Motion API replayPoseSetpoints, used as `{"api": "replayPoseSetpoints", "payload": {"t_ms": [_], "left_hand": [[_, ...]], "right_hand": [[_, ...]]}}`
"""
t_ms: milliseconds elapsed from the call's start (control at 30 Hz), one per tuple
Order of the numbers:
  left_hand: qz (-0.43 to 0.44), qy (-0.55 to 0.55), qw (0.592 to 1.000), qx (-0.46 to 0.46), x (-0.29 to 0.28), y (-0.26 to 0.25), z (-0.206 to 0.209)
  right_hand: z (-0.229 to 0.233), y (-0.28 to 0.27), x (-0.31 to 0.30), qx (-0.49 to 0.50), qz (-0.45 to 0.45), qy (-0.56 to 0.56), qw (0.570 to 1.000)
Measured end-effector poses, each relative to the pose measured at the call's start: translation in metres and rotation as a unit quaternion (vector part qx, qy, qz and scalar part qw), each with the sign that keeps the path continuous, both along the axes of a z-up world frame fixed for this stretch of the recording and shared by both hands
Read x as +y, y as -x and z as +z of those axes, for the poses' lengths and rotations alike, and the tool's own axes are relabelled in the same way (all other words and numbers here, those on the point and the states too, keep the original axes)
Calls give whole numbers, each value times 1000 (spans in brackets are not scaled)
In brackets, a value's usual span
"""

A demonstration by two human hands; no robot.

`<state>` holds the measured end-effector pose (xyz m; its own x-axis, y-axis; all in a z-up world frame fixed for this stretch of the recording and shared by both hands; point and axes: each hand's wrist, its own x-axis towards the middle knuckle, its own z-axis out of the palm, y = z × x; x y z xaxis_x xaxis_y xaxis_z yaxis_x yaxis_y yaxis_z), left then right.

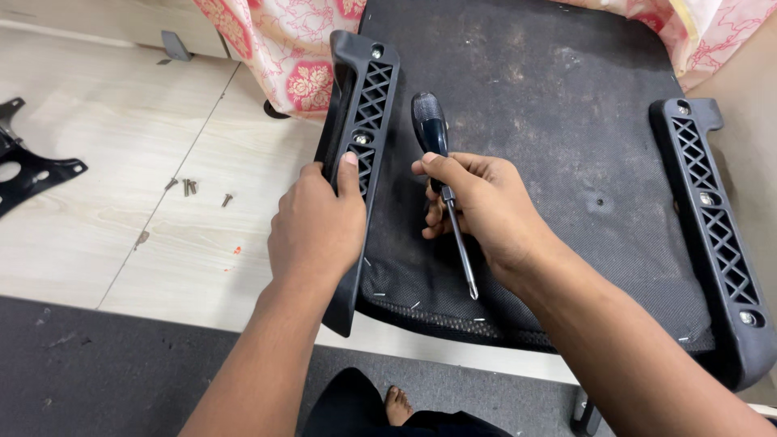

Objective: The person uses a screwdriver to tighten screws into the underside of an office chair seat, securing the side rails. They then attach the chair's gas lift mechanism to the seat base.

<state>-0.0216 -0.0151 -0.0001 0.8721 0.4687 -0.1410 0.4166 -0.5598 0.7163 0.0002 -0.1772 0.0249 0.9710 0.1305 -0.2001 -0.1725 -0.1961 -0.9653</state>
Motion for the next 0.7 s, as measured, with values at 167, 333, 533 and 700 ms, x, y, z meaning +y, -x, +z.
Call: {"api": "replayPoseSetpoints", "payload": {"t_ms": [167, 333, 533, 700], "left_hand": [[9, 13, 993, -120, 0, 12, -1], [-25, 97, 989, -109, 19, 20, 7], [-82, 119, 978, -153, 60, 22, 18], [-119, 137, 972, -153, 99, 34, 15]], "right_hand": [[6, 12, 14, -18, -1, 34, 999], [12, 18, 36, -62, 19, 23, 998], [20, 26, 80, -67, 18, 22, 997], [21, 43, 120, -57, 13, 39, 998]]}}
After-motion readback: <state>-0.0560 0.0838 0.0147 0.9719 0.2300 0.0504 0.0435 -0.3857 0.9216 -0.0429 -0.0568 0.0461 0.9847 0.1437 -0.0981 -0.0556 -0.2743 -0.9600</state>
